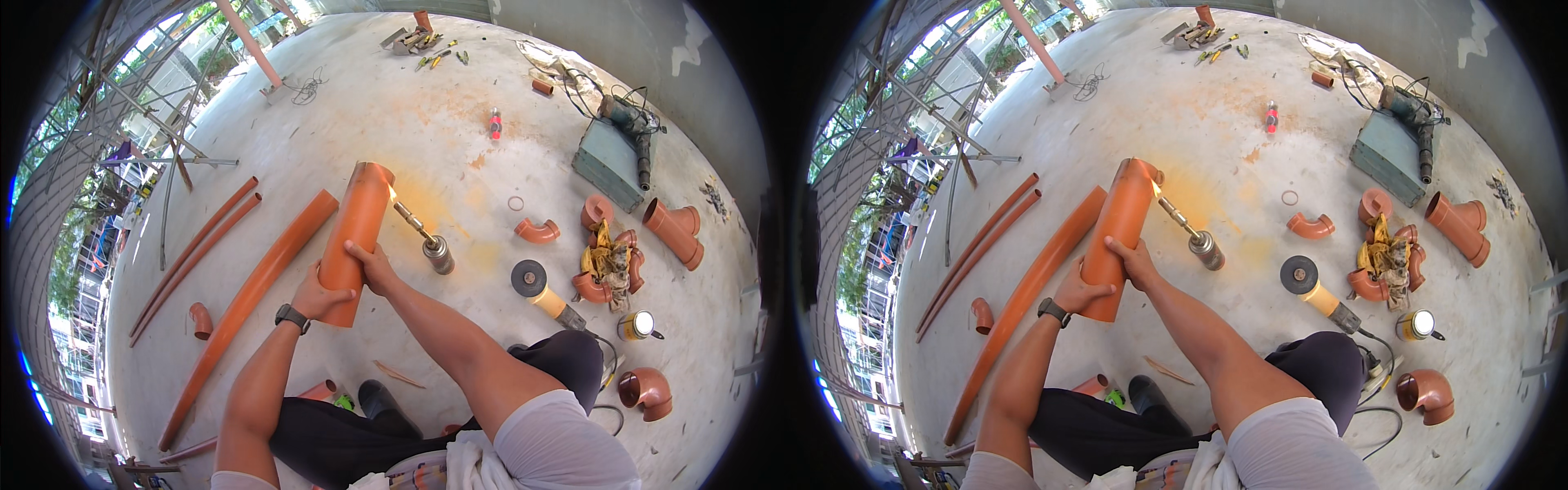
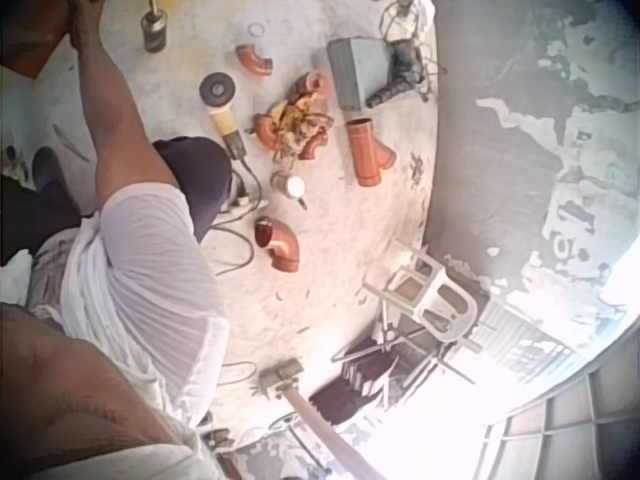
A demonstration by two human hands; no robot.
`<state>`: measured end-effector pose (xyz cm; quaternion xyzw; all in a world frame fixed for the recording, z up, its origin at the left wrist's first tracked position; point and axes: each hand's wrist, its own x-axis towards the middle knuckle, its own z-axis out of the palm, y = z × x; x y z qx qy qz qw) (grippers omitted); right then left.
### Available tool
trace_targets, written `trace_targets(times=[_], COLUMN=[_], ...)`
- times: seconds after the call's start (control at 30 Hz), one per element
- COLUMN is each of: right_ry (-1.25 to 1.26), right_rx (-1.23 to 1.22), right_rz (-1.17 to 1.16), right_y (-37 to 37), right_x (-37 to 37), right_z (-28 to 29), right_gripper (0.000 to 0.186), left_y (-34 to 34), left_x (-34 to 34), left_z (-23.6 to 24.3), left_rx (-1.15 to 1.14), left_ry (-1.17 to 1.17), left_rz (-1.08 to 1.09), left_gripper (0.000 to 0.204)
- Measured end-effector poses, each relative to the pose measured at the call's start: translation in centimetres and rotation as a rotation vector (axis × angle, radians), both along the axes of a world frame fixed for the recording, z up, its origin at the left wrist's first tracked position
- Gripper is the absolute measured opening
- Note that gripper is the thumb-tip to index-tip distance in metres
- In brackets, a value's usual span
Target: The person uses a blowtorch to heat the end of an orange PVC pipe, then inserts a smaller pipe fitting into the heated section to join them. The person repeats this process with another pipe segment.
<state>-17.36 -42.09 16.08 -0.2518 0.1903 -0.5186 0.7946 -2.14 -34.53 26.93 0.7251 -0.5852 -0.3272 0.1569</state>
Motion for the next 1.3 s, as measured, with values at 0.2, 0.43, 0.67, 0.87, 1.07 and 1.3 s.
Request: trace_targets(times=[0.2,0.43,0.67,0.87,1.07,1.3], right_ry=[0.019,-0.112,-0.063,0.043,0.063,0.036], right_rx=[0.003,-0.009,-0.027,0.011,-0.021,-0.02], right_rz=[-0.029,0.053,0.057,0.052,0.058,0.06], right_y=[-0.1,-0.2,-0.3,0.4,-0.7,0.3], right_x=[-0.1,-0.5,-0.9,-1.0,-1.9,-1.1], right_z=[-0.5,-0.7,-0.1,0.3,-1.3,-0.3], right_gripper=[0.074,0.07,0.075,0.074,0.074,0.072], left_y=[0.3,-0.8,-0.7,-0.1,-0.9,-0.8], left_x=[-3.4,2.4,-0.3,-1.4,-1.4,2.4], left_z=[0.6,-1.7,-0.3,0.5,0.1,-2.3], left_rx=[-0.116,0.209,0.215,0.028,0.196,0.221], left_ry=[-0.401,0.435,0.331,-0.226,0.186,0.466], left_rz=[0.014,0.062,0.145,0.006,0.002,0.023], left_gripper=[0.131,0.1,0.109,0.131,0.11,0.097])
